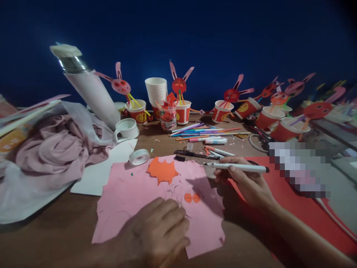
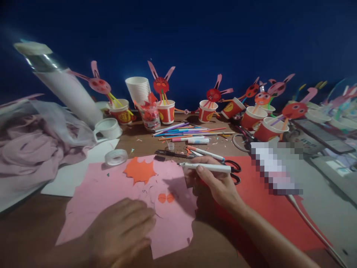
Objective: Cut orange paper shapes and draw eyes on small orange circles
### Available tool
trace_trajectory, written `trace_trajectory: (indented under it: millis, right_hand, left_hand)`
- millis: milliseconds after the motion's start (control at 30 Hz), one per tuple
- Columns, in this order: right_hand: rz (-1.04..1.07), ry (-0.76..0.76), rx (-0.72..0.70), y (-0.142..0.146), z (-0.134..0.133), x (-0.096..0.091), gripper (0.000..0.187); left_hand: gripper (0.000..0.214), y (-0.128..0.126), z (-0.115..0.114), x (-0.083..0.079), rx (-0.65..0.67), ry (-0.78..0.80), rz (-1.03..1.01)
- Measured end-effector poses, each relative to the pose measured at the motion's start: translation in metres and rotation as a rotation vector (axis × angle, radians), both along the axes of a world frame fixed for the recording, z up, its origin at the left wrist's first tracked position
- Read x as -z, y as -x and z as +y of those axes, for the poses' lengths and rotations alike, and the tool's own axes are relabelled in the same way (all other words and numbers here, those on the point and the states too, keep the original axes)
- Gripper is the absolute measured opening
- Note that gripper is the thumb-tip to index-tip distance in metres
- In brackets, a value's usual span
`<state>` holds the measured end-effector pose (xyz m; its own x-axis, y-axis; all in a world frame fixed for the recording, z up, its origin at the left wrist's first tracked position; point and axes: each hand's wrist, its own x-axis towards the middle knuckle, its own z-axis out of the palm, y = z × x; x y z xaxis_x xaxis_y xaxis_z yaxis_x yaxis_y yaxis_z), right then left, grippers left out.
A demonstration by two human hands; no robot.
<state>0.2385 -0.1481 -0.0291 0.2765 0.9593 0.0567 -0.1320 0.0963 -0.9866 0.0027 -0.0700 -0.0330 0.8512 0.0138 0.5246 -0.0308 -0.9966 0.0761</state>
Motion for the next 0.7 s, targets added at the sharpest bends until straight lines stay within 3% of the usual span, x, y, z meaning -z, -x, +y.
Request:
trace_trajectory:
  millis: [200,300,467,700]
  right_hand:
    - [-0.192,0.105,0.122,0.025,-0.007,-0.021,0.013]
    - [-0.280,0.187,0.093,0.043,-0.014,-0.029,0.010]
    - [-0.491,0.286,0.116,0.060,-0.018,-0.015,0.013]
    - [-0.699,0.196,0.074,0.050,-0.016,-0.004,0.004]
  left_hand:
    - [0.020,0.008,-0.007,0.019,0.045,0.041,-0.108]
    - [0.024,0.008,-0.005,0.021,0.039,0.077,-0.069]
    - [0.027,0.008,-0.008,0.022,0.007,0.121,0.030]
    - [0.026,0.007,-0.013,0.029,-0.053,0.154,0.050]
